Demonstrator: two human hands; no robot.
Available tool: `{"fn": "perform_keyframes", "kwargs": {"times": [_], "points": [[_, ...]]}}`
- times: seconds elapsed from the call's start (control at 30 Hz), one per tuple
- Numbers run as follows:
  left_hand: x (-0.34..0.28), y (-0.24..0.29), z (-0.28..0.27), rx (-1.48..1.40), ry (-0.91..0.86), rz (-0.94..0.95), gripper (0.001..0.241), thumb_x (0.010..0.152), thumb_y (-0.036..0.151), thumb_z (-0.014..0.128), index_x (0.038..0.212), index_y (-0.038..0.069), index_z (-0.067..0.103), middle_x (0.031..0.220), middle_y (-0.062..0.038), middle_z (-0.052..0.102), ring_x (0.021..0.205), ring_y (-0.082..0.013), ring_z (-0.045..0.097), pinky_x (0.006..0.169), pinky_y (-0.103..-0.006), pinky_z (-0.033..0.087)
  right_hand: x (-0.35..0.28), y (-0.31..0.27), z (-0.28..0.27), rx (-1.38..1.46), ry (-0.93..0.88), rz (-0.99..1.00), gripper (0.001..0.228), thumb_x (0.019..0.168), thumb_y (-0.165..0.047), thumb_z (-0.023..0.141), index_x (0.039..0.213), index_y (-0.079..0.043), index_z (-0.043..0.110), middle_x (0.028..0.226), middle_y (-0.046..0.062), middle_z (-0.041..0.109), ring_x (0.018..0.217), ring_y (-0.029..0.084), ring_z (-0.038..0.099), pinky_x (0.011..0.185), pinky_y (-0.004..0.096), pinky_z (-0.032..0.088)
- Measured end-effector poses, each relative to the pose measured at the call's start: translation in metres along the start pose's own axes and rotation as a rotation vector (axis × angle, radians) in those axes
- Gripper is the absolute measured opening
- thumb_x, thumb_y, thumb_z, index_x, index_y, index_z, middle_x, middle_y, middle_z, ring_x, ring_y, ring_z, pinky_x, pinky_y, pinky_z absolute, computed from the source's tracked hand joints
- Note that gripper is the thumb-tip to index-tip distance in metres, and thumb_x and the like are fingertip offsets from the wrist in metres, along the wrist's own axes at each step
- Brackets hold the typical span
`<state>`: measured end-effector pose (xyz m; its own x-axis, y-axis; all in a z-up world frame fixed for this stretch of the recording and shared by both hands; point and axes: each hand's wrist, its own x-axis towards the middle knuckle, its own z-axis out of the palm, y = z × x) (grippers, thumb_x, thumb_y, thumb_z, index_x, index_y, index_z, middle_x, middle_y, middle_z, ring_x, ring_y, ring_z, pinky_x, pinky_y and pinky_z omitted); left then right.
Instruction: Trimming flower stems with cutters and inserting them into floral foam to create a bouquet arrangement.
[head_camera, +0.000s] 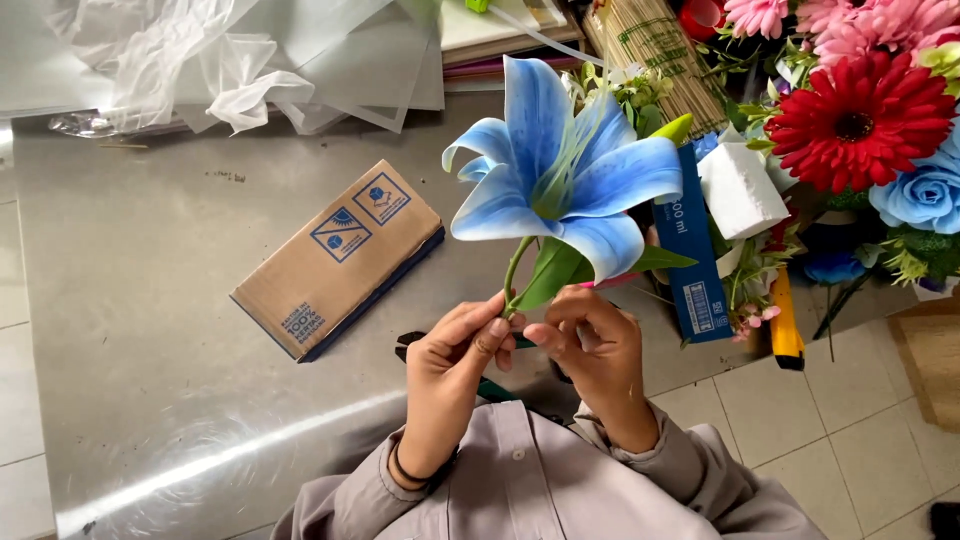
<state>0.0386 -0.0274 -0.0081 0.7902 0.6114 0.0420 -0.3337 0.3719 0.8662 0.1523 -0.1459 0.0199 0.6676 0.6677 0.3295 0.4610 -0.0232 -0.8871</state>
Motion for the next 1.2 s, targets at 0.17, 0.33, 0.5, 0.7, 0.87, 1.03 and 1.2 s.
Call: {"fn": "perform_keyframes", "kwargs": {"times": [0.17,0.33,0.5,0.7,0.87,1.03,1.2], "points": [[0.003,0.001,0.003,0.025,0.021,-0.019,0.031,0.102,0.006,0.066,0.131,-0.003,0.071,0.106,-0.017,0.074,0.072,-0.0185,0.063,0.069,-0.0271,0.059,-0.003,0.007,0.0,0.178,-0.077,0.136,0.021,0.095,-0.023,0.076,0.087,-0.011,0.061,0.073,0.0,0.05,0.066,0.011,0.039,0.062,0.025,0.036],[0.001,0.0,0.003,0.034,0.011,0.004,0.03,0.101,0.005,0.066,0.13,-0.003,0.071,0.107,-0.017,0.073,0.07,-0.0189,0.064,0.069,-0.0267,0.06,-0.007,0.014,0.002,0.047,0.012,0.172,0.029,0.092,-0.022,0.08,0.079,-0.013,0.056,0.068,-0.003,0.054,0.06,0.008,0.039,0.062,0.024,0.039],[-0.001,0.002,0.007,0.056,-0.015,0.094,0.028,0.102,0.001,0.066,0.13,-0.001,0.071,0.106,-0.015,0.071,0.069,-0.0189,0.065,0.067,-0.0251,0.059,-0.013,0.029,0.007,0.03,0.105,0.279,0.028,0.085,-0.026,0.086,0.081,-0.013,0.062,0.065,-0.006,0.058,0.063,0.004,0.043,0.058,0.023,0.039],[-0.002,0.012,0.01,0.221,-0.041,0.172,0.027,0.106,0.007,0.06,0.131,0.001,0.07,0.106,-0.012,0.068,0.071,-0.0158,0.063,0.067,-0.0251,0.057,-0.012,0.021,0.018,0.001,0.112,0.181,0.032,0.094,-0.037,0.072,0.091,-0.006,0.071,0.074,0.001,0.068,0.066,0.011,0.061,0.061,0.026,0.049],[-0.004,0.018,0.008,0.16,-0.119,0.135,0.047,0.108,0.033,0.057,0.138,-0.002,0.064,0.118,-0.015,0.064,0.098,-0.0191,0.065,0.084,-0.0292,0.06,-0.016,0.024,0.019,-0.354,0.094,0.069,0.037,0.102,-0.042,0.056,0.086,-0.01,0.066,0.072,0.002,0.057,0.068,0.019,0.052,0.063,0.035,0.042],[0.001,0.021,0.009,0.32,-0.001,0.178,0.024,0.107,0.014,0.059,0.119,0.001,0.075,0.102,-0.009,0.069,0.066,-0.0127,0.055,0.06,-0.0242,0.051,-0.019,0.032,0.017,-0.17,0.031,0.178,0.03,0.097,-0.04,0.067,0.096,-0.01,0.072,0.089,0.002,0.071,0.083,0.016,0.065,0.08,0.031,0.05],[0.003,0.023,0.004,0.489,0.048,0.301,0.019,0.106,0.014,0.061,0.116,0.007,0.076,0.104,-0.007,0.061,0.092,-0.017,0.063,0.074,-0.0258,0.058,0.0,0.017,0.011,0.083,-0.08,0.18,0.032,0.095,-0.039,0.071,0.111,-0.011,0.067,0.113,0.006,0.067,0.115,0.023,0.065,0.111,0.038,0.047]]}}
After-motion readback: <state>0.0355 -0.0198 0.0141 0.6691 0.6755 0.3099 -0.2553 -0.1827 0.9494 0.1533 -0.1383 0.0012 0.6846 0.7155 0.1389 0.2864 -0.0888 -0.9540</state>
